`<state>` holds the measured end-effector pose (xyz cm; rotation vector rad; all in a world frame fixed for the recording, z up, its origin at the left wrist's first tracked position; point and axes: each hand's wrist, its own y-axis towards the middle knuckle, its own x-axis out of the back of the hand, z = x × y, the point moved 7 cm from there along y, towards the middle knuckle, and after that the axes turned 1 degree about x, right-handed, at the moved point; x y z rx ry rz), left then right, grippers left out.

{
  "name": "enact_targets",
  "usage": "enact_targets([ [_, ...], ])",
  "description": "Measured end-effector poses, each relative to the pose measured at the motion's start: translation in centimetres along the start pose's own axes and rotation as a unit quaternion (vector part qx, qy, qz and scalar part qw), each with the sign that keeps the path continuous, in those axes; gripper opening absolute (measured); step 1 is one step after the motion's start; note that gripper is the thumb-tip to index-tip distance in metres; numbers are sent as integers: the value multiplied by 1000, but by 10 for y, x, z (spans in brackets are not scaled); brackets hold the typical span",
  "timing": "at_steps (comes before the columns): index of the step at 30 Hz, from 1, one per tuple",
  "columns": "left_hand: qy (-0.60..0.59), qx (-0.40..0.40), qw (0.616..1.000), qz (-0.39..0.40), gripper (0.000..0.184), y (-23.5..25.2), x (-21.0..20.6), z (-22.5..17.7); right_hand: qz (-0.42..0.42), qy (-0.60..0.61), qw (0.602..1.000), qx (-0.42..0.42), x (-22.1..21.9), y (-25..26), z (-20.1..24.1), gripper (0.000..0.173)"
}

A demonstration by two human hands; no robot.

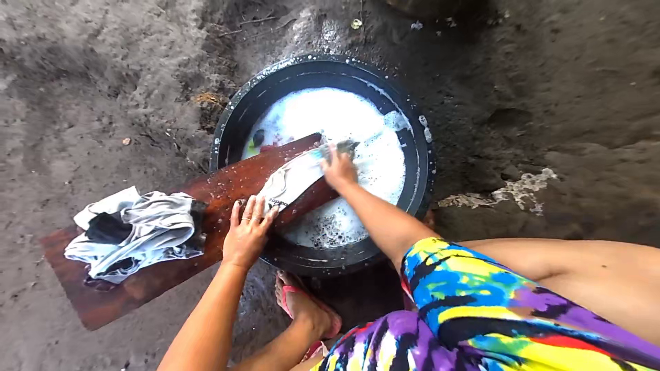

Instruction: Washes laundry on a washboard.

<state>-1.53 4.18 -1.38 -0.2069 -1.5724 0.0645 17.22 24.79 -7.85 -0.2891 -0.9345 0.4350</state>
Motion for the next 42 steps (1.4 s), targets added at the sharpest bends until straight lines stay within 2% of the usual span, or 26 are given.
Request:
enact_targets([
  [2,9,-3,1000,-14,65,0,2,0,-33,11,998,-59,9,12,-11,69],
  [4,19,-3,1000,-12,63,2,2,-1,-20,11,1000,12,-17,-23,32,67],
  [6,17,2,1000,-4,51,2,2,-3,60,23,991,117,-51,-78,85,65],
  [7,8,4,1000,-1,48,2,3,-3,103,23,984,143,-56,-90,96,66],
  [9,-2,-2,1000,-10,57,0,3,-2,81,28,986,144,-43,-67,75,62],
  [12,1,-7,1000,-27,60,-1,2,-1,-4,24,1000,-13,6,8,-6,65],
  [13,6,-7,1000,-30,60,-2,2,-2,-25,25,998,-59,15,19,-21,67],
  [14,13,-5,999,-30,60,-1,2,-1,-34,20,997,-64,14,19,-18,69],
  [16,22,-1,1000,-19,61,1,1,-1,-13,-11,999,41,-17,-16,30,69],
  [18,20,5,1000,-1,55,0,0,-1,58,-17,986,157,-53,-70,86,68],
  [19,17,6,1000,1,50,0,1,-1,97,-13,979,179,-57,-82,99,67],
  [20,12,4,1000,5,54,-1,1,-1,107,-2,978,180,-52,-79,95,66],
  [22,3,4,1000,-2,63,0,2,-1,57,14,991,121,-25,-35,52,62],
  [24,5,5,1000,-8,62,-1,2,-1,-1,30,1000,3,5,7,3,63],
  [25,10,7,1000,-10,62,-2,2,-1,-22,32,999,-35,10,15,-6,65],
  [26,13,8,1000,-13,62,-1,3,0,-32,30,998,-33,6,11,4,67],
  [28,14,8,1000,-2,61,0,1,-2,-10,16,997,69,-32,-32,54,70],
  [30,14,12,1000,9,48,0,3,-3,60,27,983,169,-61,-82,103,68],
  [32,9,15,999,28,51,1,3,0,79,36,978,191,-55,-79,101,65],
  [34,-18,20,999,32,59,2,5,0,32,27,991,130,-26,-32,51,64],
  [36,-62,35,997,40,58,3,11,3,15,34,999,9,8,13,-2,69],
  [38,-98,55,993,24,53,7,15,6,13,115,990,-84,32,38,-35,74],
  [40,-126,62,990,-31,37,11,17,5,-5,258,958,-127,39,50,-45,78],
  [42,-129,60,987,-79,20,19,21,0,9,347,930,-117,32,49,-33,76],
])
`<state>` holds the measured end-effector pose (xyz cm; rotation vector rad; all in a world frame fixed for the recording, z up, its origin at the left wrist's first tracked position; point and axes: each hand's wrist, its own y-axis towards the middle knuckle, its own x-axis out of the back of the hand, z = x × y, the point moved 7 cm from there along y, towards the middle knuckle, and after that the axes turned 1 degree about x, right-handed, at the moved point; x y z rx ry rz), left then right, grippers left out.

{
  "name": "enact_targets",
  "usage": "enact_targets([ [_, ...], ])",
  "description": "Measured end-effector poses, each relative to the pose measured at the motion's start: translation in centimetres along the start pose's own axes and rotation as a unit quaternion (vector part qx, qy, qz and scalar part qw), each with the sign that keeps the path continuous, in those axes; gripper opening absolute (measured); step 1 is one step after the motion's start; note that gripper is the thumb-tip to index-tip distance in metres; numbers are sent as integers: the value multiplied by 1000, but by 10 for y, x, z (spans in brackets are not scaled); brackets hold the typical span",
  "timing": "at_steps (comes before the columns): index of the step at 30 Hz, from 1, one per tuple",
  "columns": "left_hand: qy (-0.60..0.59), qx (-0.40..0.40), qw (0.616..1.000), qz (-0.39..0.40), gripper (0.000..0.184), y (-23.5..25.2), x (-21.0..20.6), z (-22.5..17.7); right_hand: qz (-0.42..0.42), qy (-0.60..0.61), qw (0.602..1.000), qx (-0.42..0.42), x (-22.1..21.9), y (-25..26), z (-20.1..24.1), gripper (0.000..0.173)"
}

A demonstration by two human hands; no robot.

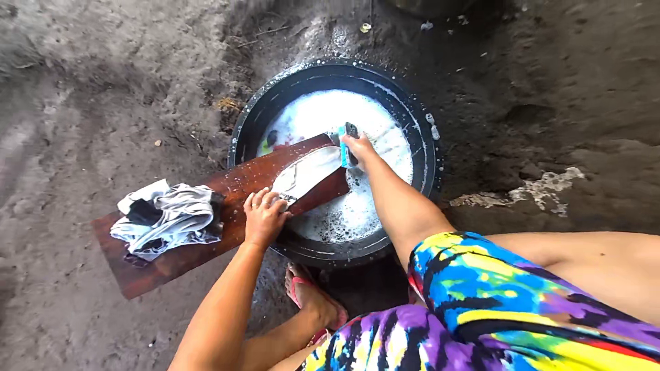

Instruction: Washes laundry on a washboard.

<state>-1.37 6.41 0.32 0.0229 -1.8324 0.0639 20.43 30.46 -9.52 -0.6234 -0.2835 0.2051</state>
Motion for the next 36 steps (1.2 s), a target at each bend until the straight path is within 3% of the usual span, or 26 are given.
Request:
enact_targets([
  [2,30,2,1000,2,13,10,-2,-8,45,-15,999,-1,-21,-10,-2,78],
  [5,74,44,993,87,22,22,-8,-16,60,-55,997,-2,-34,-17,-8,77],
  [8,-45,135,986,82,28,25,19,-20,101,14,994,-27,-17,-26,5,57],
  [13,-286,369,883,49,31,24,48,4,166,138,975,-46,32,-33,43,46],
  [16,-239,422,873,58,33,15,41,29,109,199,974,-12,64,-18,30,49],
  [18,-140,384,912,37,36,6,43,33,34,225,974,8,87,-5,-11,57],
  [20,-40,257,965,12,37,1,43,23,2,216,976,-25,89,-8,-61,57],
  [22,40,76,996,39,43,-5,30,5,82,207,974,-31,52,-32,-77,40],
  [24,100,-28,988,116,54,-16,8,2,238,217,946,35,-20,-65,-58,38],
  [25,112,-39,983,143,56,-23,2,8,270,167,944,87,-59,-90,-43,39],
  [27,129,-13,977,170,57,-30,-1,22,264,-64,938,216,-127,-144,-11,55],
  [28,135,3,975,179,58,-32,-1,26,242,-198,908,278,-148,-167,-1,68],
  [30,141,16,971,193,66,-37,-1,25,189,-340,848,360,-156,-175,-2,79],
  [31,136,11,973,188,70,-38,-2,24,149,-362,842,372,-141,-158,-5,78],
  [34,130,-6,981,143,70,-38,-4,22,64,-388,893,219,-73,-77,-5,79],
  [36,144,-25,983,109,70,-40,-5,22,17,-373,914,160,-65,-71,0,81],
])
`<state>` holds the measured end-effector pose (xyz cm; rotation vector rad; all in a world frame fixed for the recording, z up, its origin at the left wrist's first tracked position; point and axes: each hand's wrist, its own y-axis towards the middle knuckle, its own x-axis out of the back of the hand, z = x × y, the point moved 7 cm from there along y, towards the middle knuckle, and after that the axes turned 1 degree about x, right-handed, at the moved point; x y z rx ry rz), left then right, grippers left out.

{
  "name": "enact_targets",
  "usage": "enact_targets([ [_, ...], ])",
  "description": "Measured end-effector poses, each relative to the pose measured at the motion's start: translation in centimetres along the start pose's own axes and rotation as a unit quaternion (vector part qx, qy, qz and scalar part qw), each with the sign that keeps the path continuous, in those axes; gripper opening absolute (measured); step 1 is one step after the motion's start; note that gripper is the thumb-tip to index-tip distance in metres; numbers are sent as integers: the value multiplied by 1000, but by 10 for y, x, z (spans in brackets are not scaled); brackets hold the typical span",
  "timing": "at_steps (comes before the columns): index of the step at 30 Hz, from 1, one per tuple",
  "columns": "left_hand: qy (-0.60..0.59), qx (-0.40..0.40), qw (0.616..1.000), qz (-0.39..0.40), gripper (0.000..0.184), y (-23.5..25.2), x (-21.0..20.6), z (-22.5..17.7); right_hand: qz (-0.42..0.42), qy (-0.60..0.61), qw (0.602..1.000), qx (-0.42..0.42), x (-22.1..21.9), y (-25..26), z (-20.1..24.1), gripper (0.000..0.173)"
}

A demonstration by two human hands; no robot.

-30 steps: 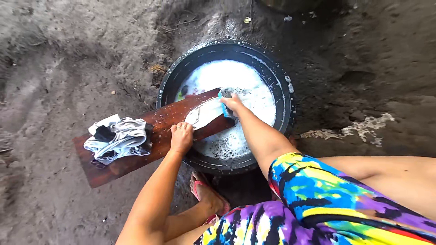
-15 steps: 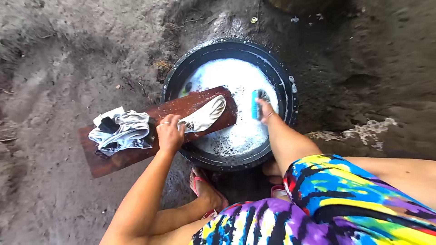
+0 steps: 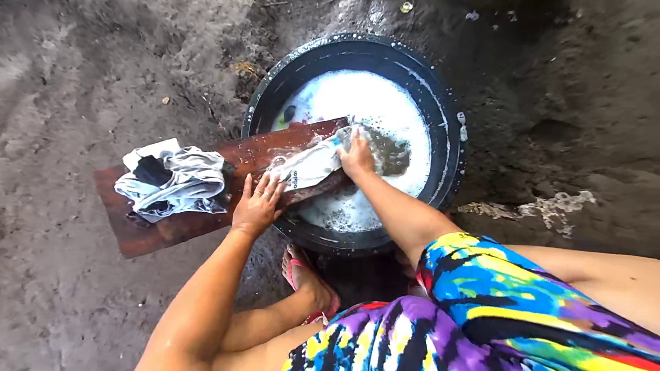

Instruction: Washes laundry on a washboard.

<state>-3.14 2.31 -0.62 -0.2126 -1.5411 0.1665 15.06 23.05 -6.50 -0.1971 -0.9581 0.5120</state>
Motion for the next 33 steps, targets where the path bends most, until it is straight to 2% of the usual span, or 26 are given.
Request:
enact_targets([
  [3,13,-2,1000,-4,62,0,1,0,26,3,992,125,-39,-65,73,79],
  [5,16,9,1000,10,57,-1,0,0,78,-4,983,167,-53,-84,89,79],
  [7,19,6,1000,-1,68,-3,1,-1,56,-13,991,124,-35,-48,52,77],
  [9,20,-1,1000,-19,69,-3,2,-2,18,-13,1000,11,-4,1,0,78],
  [10,22,-5,999,-26,68,-4,1,-3,-1,-5,1000,-29,7,12,-13,80],
  [11,25,-6,999,-27,67,-4,2,-3,-16,-2,999,-33,8,10,-9,81],
  [13,28,-3,999,-19,63,-2,3,-2,-13,0,998,60,-16,-28,41,80],
  [15,26,9,1000,6,50,-2,2,-2,51,-10,986,160,-48,-83,92,79],
  [16,27,14,999,13,45,-2,3,-1,89,-12,981,174,-54,-93,102,78],
  [18,20,8,1000,13,60,-5,3,-2,88,-7,986,143,-43,-66,74,75],
  [20,19,0,1000,-11,71,-5,2,-2,45,-6,998,33,-12,-11,19,75],
  [22,28,-7,999,-26,71,-7,1,-2,-6,-4,999,-47,6,12,-10,79],
  [23,31,-7,999,-29,69,-6,1,-1,-16,-8,999,-37,2,5,-1,79],
  [25,32,1,999,-20,65,-4,2,-1,3,-20,997,71,-27,-42,49,79],
  [27,30,13,999,-3,59,-3,4,-2,89,-2,985,150,-51,-88,86,78],
  [28,27,17,999,8,58,-3,5,-1,112,0,981,160,-52,-91,86,77],
  [30,18,17,1000,12,60,-4,3,0,72,-9,990,121,-33,-61,44,72],
  [32,25,8,1000,-9,61,-5,1,-1,24,-13,1000,13,-5,-19,-14,74],
  [33,33,8,999,-11,62,-5,0,-1,13,-16,999,-28,3,-10,-28,77],
])
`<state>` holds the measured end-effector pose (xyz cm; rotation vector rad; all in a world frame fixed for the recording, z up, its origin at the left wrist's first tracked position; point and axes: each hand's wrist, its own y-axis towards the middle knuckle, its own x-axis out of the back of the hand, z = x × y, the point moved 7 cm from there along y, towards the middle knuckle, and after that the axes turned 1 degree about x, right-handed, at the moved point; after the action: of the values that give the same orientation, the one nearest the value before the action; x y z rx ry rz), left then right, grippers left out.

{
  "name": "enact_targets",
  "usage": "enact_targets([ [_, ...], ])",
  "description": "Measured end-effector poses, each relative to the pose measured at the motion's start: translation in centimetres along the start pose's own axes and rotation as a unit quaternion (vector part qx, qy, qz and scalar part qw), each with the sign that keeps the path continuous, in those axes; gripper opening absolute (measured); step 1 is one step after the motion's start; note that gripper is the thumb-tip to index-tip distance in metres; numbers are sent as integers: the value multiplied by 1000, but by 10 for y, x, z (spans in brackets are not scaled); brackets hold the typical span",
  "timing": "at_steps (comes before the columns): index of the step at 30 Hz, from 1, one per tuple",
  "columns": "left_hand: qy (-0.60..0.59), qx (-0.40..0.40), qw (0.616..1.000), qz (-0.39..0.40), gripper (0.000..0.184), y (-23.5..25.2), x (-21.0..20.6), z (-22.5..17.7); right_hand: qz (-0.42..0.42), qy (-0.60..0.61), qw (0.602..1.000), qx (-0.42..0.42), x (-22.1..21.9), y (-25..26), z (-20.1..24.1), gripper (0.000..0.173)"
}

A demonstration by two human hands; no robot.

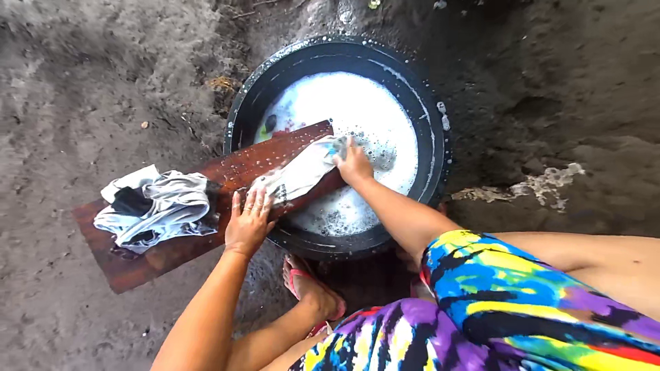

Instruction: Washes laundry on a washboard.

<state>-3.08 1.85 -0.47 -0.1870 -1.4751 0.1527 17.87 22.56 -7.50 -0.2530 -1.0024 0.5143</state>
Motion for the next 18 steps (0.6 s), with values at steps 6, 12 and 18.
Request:
enact_targets([
  [6,4,13,999,30,64,5,0,1,118,-10,975,188,-57,-102,86,77],
  [12,9,2,1000,4,62,3,-1,-1,23,-15,1000,14,-2,-19,-13,81],
  [18,-14,23,999,42,62,5,3,0,133,27,967,215,-59,-105,100,72],
])
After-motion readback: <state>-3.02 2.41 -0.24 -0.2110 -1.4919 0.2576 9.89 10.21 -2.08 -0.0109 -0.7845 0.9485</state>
